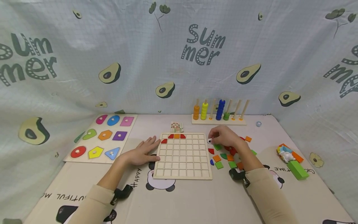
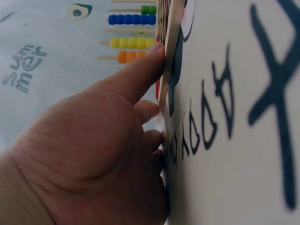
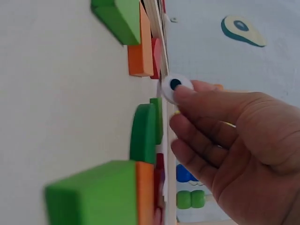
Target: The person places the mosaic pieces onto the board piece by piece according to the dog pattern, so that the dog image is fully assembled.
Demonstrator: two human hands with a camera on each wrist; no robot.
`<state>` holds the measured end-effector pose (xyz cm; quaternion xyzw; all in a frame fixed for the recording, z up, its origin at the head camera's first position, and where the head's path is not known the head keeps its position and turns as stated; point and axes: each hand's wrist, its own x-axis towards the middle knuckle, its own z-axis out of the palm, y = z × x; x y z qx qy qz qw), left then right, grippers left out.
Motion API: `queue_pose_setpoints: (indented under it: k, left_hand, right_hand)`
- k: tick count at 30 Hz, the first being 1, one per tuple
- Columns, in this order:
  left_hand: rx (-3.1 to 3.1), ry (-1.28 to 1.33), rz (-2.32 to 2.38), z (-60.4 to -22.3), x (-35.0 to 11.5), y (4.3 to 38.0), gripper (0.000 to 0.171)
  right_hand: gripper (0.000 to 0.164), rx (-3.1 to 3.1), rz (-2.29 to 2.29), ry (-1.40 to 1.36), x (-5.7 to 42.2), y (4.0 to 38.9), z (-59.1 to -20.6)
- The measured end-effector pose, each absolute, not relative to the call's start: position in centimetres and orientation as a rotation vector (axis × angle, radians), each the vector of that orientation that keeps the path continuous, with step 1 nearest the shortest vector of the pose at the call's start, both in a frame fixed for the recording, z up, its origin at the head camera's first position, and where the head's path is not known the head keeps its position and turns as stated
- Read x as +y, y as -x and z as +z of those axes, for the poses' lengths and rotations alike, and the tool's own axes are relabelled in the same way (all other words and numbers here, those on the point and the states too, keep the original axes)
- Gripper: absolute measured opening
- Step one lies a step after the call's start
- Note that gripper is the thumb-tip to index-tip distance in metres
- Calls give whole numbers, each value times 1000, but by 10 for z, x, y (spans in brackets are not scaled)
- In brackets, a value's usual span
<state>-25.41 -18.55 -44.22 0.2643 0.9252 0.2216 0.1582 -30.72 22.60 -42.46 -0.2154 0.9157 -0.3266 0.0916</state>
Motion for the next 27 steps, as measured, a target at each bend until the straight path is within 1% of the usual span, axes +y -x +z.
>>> queue_pose_setpoints:
  k: [8, 16, 22, 27]
  left_hand:
    - [2631, -756, 641, -443, -186, 254, 85]
    - [2643, -757, 636, -441, -185, 255, 85]
    - [2643, -755, 630, -440, -186, 255, 84]
    - [2640, -756, 631, -440, -187, 255, 84]
  right_hand:
    - [17, 2690, -1228, 775, 209, 308, -407]
    - [13, 2637, -1337, 776, 153, 325, -387]
    - [11, 2610, -1247, 888, 108, 338, -392]
    - [8, 2624, -1122, 928, 81, 341, -403]
